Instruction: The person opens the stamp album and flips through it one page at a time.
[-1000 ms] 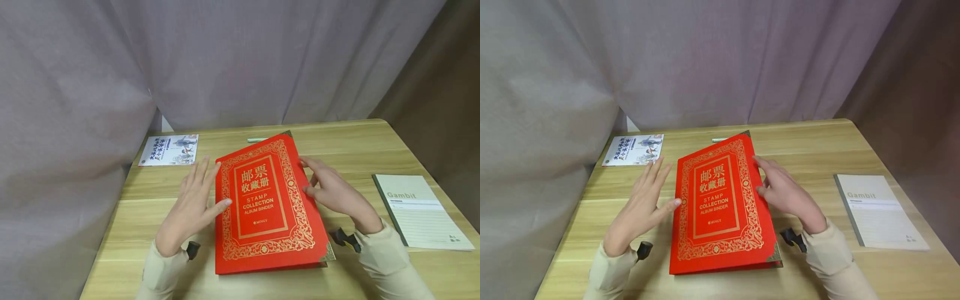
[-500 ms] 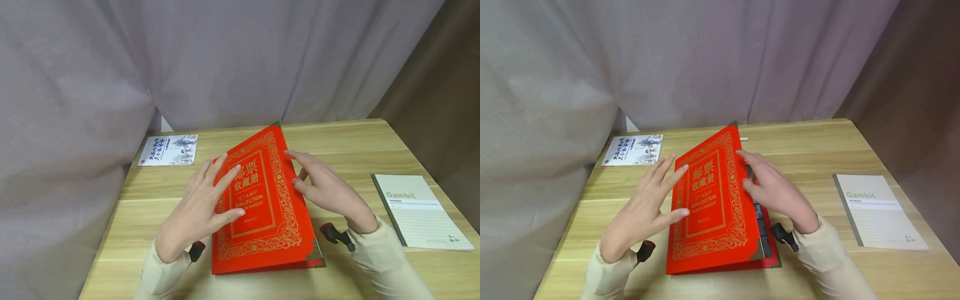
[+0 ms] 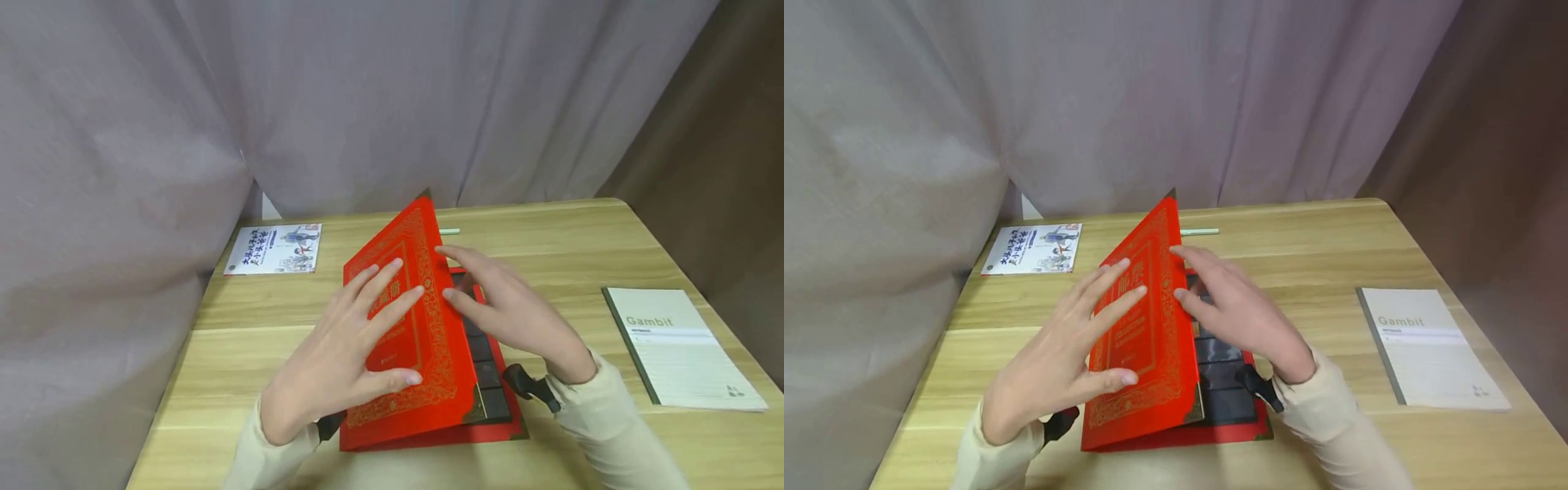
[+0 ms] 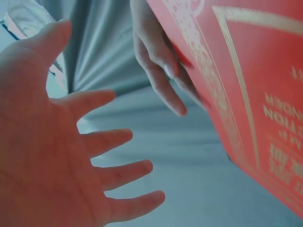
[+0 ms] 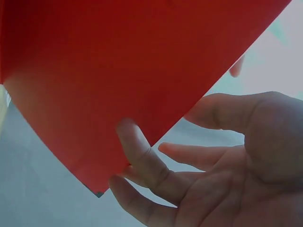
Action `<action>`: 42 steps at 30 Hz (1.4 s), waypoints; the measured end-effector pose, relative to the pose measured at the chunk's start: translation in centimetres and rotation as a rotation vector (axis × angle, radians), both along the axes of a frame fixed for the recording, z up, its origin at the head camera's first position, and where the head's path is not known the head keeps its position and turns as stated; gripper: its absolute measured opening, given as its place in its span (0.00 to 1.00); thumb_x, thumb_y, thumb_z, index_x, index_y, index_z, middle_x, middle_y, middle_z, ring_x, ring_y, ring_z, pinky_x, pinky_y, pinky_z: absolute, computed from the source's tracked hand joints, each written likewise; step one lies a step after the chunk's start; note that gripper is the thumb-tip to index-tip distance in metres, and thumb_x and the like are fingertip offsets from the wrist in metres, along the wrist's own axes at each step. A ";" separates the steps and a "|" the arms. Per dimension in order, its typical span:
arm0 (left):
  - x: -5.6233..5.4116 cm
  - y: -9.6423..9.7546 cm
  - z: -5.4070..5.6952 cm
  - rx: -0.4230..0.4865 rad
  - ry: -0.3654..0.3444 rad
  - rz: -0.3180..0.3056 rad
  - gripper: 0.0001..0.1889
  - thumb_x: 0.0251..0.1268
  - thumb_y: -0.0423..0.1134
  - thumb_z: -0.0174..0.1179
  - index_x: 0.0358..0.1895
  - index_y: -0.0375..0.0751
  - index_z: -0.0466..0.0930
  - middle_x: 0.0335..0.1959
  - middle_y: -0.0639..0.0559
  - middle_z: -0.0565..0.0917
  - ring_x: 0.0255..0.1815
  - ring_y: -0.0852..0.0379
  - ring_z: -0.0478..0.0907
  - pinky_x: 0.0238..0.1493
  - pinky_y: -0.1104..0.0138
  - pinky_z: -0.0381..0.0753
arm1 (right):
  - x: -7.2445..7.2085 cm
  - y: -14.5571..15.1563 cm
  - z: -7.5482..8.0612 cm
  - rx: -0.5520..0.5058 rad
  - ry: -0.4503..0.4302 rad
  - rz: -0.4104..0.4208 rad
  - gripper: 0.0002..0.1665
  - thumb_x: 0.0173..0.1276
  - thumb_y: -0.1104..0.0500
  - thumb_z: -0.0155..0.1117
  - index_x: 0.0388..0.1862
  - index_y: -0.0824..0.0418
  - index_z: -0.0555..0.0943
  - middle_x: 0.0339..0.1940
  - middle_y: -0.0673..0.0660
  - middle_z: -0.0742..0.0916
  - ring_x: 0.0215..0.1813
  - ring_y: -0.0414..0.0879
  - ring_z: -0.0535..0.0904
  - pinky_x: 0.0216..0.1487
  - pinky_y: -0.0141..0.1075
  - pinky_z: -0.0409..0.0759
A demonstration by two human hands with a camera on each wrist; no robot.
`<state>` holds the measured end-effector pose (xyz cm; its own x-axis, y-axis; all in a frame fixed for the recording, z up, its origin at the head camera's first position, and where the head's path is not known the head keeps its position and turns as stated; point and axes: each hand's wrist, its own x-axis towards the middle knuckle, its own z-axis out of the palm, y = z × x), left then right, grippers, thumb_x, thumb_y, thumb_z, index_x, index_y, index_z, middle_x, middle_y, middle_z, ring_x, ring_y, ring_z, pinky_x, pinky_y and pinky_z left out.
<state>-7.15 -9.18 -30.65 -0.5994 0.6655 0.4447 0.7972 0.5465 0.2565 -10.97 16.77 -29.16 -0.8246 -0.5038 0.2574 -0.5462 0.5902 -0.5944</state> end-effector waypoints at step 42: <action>4.4 -3.0 0.6 0.086 0.031 -0.051 0.28 0.64 0.68 0.60 0.56 0.51 0.83 0.77 0.49 0.65 0.72 0.46 0.64 0.64 0.47 0.73 | -3.7 -1.2 -6.1 -0.094 -0.161 0.096 0.40 0.76 0.55 0.62 0.80 0.64 0.58 0.76 0.61 0.70 0.68 0.56 0.76 0.61 0.57 0.77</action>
